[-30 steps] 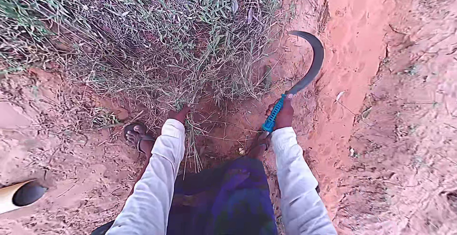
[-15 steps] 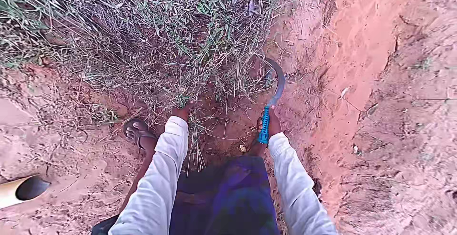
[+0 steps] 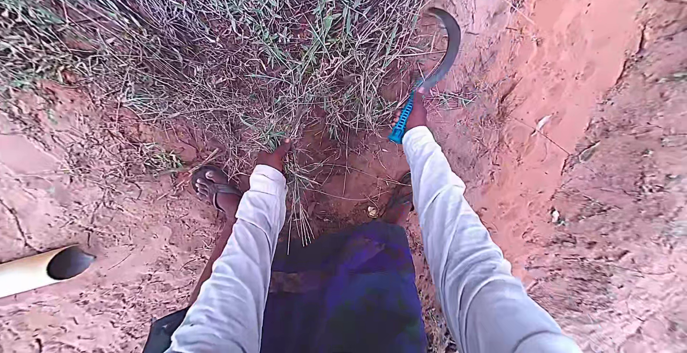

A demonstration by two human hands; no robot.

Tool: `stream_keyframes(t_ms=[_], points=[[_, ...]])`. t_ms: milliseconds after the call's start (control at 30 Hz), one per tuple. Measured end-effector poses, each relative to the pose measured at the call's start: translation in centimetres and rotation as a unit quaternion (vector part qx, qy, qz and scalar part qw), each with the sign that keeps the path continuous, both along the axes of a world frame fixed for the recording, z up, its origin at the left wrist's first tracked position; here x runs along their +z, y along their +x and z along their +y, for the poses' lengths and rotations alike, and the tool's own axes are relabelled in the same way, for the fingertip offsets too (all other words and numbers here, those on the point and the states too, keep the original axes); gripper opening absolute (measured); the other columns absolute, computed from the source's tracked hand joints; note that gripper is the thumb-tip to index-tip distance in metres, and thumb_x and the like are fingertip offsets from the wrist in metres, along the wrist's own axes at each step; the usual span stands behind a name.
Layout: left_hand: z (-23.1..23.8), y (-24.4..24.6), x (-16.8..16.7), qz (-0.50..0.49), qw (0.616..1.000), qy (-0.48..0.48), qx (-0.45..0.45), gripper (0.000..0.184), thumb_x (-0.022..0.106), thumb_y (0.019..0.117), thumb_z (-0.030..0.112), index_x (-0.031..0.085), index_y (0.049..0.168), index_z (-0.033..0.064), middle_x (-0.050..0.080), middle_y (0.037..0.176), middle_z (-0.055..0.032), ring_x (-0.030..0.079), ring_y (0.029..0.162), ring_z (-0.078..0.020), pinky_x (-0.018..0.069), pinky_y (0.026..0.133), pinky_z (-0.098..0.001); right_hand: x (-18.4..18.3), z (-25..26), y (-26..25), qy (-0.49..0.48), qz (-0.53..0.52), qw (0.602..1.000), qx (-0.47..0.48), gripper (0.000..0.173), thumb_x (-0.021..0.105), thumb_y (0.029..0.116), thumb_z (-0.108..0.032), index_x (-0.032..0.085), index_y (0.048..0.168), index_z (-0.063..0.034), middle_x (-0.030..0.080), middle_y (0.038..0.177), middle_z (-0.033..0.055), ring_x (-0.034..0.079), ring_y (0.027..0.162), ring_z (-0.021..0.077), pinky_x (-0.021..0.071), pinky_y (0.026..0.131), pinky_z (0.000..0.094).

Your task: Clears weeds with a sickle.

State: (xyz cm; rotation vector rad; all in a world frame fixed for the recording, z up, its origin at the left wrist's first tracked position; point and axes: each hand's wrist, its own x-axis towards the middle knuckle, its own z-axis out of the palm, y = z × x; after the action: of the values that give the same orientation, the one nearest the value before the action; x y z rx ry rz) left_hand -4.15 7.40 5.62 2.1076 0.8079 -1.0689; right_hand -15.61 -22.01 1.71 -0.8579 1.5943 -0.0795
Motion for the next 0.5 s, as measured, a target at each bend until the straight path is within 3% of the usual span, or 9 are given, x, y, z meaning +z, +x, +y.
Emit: stream_keyframes(t_ms=[33,100,167,200,267,400,500], points=[[-0.2,-0.1,0.2,0.009,1.000,0.005,-0.001,0.070,0.073,0.0981,0.024,0.040,0.149,-0.0108,0.047,0.151,-0.0304,0.046,0.142,-0.0341,0.0342,0.119,-0.0457,0.5,2.4,-1.7,0.013,0.018,0.999,0.024,0.059,0.022,0.1105,-0.057,0.051,0.099,-0.0071,0.046,0.058,0.0001,0.048,0.043,0.0135,0.0487,0.044,0.0319],[-0.8,0.2,0.8,0.009,1.000,0.004,0.001,0.071,0.073,0.0984,0.023,0.038,0.149,-0.0116,0.046,0.152,-0.0306,0.045,0.143,-0.0334,0.0327,0.120,-0.0447,2.7,7.2,-4.9,0.082,0.027,0.996,0.038,0.055,0.022,0.1119,-0.052,0.047,0.091,-0.0070,0.044,0.052,0.0001,0.047,0.039,0.0127,0.0462,0.040,0.0286],[-1.5,0.4,1.3,0.000,1.000,-0.012,0.007,0.069,0.073,0.0980,0.019,0.038,0.149,-0.0120,0.046,0.151,-0.0305,0.047,0.141,-0.0324,0.0341,0.119,-0.0434,5.8,11.5,-8.6,0.115,0.047,0.988,0.091,0.046,0.026,0.1148,-0.038,0.049,0.096,-0.0020,0.045,0.053,0.0014,0.047,0.039,0.0128,0.0463,0.040,0.0280],[-1.7,0.7,1.5,-0.006,1.000,-0.020,0.008,0.067,0.072,0.0983,0.018,0.039,0.148,-0.0122,0.047,0.150,-0.0304,0.048,0.140,-0.0321,0.0350,0.118,-0.0433,7.2,13.4,-10.0,0.098,0.051,0.987,0.118,0.042,0.029,0.1149,-0.032,0.052,0.101,0.0007,0.047,0.056,0.0014,0.048,0.042,0.0122,0.0471,0.043,0.0277],[-1.1,0.9,1.3,-0.027,0.999,-0.034,0.015,0.059,0.071,0.0986,0.016,0.045,0.143,-0.0115,0.053,0.144,-0.0289,0.053,0.134,-0.0304,0.0387,0.115,-0.0428,9.4,16.1,-11.7,0.019,0.039,0.994,0.104,0.038,0.031,0.1140,-0.025,0.054,0.097,0.0010,0.049,0.053,-0.0020,0.050,0.040,0.0072,0.0478,0.042,0.0236],[-0.4,0.9,1.0,-0.057,0.996,-0.058,0.040,0.053,0.069,0.0991,0.011,0.047,0.143,-0.0091,0.055,0.143,-0.0253,0.055,0.131,-0.0245,0.0414,0.113,-0.0379,9.0,13.0,-10.4,-0.079,0.006,0.997,-0.012,0.045,0.023,0.1144,-0.033,0.050,0.093,-0.0038,0.050,0.053,-0.0028,0.050,0.040,0.0086,0.0485,0.041,0.0251],[0.7,1.4,0.0,-0.078,0.994,-0.042,0.060,0.057,0.069,0.0999,0.015,0.045,0.145,-0.0089,0.053,0.146,-0.0263,0.053,0.134,-0.0264,0.0396,0.115,-0.0390,6.3,8.6,-7.0,-0.059,0.024,0.996,-0.061,0.048,0.022,0.1146,-0.040,0.047,0.093,-0.0050,0.048,0.053,0.0001,0.050,0.039,0.0119,0.0487,0.040,0.0278]])
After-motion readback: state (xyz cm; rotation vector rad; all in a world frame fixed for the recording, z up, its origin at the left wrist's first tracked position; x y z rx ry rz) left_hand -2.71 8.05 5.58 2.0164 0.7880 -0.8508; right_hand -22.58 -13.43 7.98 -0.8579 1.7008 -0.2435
